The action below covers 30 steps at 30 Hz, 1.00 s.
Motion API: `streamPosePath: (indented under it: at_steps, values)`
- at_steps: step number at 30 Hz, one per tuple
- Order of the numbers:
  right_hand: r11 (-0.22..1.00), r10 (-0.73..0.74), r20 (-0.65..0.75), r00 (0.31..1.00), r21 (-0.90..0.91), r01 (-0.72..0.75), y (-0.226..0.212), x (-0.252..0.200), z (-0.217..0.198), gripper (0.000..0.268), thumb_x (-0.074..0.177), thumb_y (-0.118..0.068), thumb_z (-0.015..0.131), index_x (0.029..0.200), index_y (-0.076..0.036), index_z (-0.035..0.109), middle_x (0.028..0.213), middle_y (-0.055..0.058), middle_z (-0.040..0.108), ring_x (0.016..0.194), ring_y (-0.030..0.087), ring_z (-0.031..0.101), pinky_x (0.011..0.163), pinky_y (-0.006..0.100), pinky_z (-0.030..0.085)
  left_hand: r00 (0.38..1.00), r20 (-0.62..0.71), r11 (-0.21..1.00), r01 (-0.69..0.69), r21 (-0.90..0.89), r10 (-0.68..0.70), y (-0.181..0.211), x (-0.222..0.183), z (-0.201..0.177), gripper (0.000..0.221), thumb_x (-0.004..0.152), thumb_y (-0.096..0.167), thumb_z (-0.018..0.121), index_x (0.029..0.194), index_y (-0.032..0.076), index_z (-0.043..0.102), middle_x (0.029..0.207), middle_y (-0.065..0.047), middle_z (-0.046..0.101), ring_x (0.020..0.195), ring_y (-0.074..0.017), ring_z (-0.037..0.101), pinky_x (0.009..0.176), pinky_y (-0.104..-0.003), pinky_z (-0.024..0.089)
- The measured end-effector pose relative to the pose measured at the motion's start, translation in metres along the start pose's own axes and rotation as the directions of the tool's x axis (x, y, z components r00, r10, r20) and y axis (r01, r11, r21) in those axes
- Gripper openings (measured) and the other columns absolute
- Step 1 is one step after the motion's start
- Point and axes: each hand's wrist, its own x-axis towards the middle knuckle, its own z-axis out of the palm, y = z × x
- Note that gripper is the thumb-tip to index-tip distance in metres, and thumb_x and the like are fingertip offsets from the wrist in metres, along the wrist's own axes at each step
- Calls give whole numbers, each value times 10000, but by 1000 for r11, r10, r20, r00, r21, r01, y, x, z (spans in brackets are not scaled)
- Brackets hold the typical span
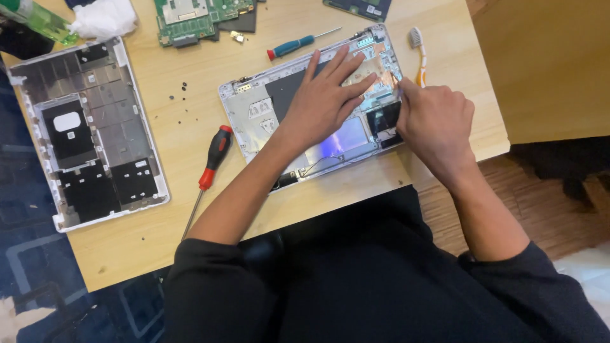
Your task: Disassembling a laptop to access internal components, disconnecting ribbon cables and removing screws.
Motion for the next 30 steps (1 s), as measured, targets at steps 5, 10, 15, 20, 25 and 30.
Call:
streamPosePath:
  at_steps: [5, 10, 15, 20, 25, 30]
  values:
    - [1000, 13, 135, 991, -24, -10, -2, -2, -18, 193, 1043, -249, 463, 1016, -132, 614, 704, 252, 644, 637, 558, 621, 522, 571, 439, 1000, 1, 999, 1, 52, -1, -4, 1, 4, 399, 1095, 317, 497, 1487, 265, 557, 1605, -126, 414, 1530, -351, 239, 1217, -644, 173]
    - [999, -28, 69, 997, -44, 31, 3, 5, -11, 213, 1060, -240, 480, 1065, -139, 668, 666, 230, 642, 581, 526, 623, 472, 550, 442, 1000, 1, 998, -17, 53, 17, 0, -1, 1, 396, 1104, 307, 483, 1490, 272, 559, 1603, -120, 411, 1528, -349, 231, 1217, -636, 166]
    - [996, 82, 192, 978, 16, -87, -6, 3, -30, 404, 1026, -286, 412, 1178, -191, 774, 819, 268, 718, 797, 564, 718, 770, 593, 575, 999, -36, 1000, 21, 19, -21, -2, 1, 19, 370, 1071, 374, 562, 1428, 325, 649, 1591, -38, 467, 1551, -287, 281, 1251, -628, 154]
    - [996, 88, 229, 969, -3, -90, -7, -9, -29, 416, 1039, -329, 398, 1218, -213, 756, 836, 259, 719, 801, 559, 720, 779, 614, 572, 999, -38, 999, 22, 34, -21, -3, 0, 18, 373, 1072, 380, 562, 1431, 324, 647, 1595, -41, 464, 1552, -288, 279, 1248, -631, 155]
    - [999, 28, 102, 994, 20, -30, 3, -8, -13, 187, 1045, -258, 471, 1043, -164, 632, 688, 226, 641, 612, 541, 608, 502, 570, 432, 997, 70, 999, -13, 45, 10, 3, 0, 4, 419, 1094, 338, 477, 1507, 286, 532, 1619, -120, 397, 1539, -341, 211, 1227, -624, 135]
    - [996, -5, 96, 995, -83, 13, 4, -15, -8, 198, 1064, -278, 466, 1117, -187, 633, 682, 188, 670, 574, 506, 651, 455, 530, 445, 997, 81, 998, -3, 61, -2, 4, 1, 3, 428, 1096, 340, 465, 1519, 292, 512, 1630, -116, 380, 1545, -336, 197, 1231, -621, 121]
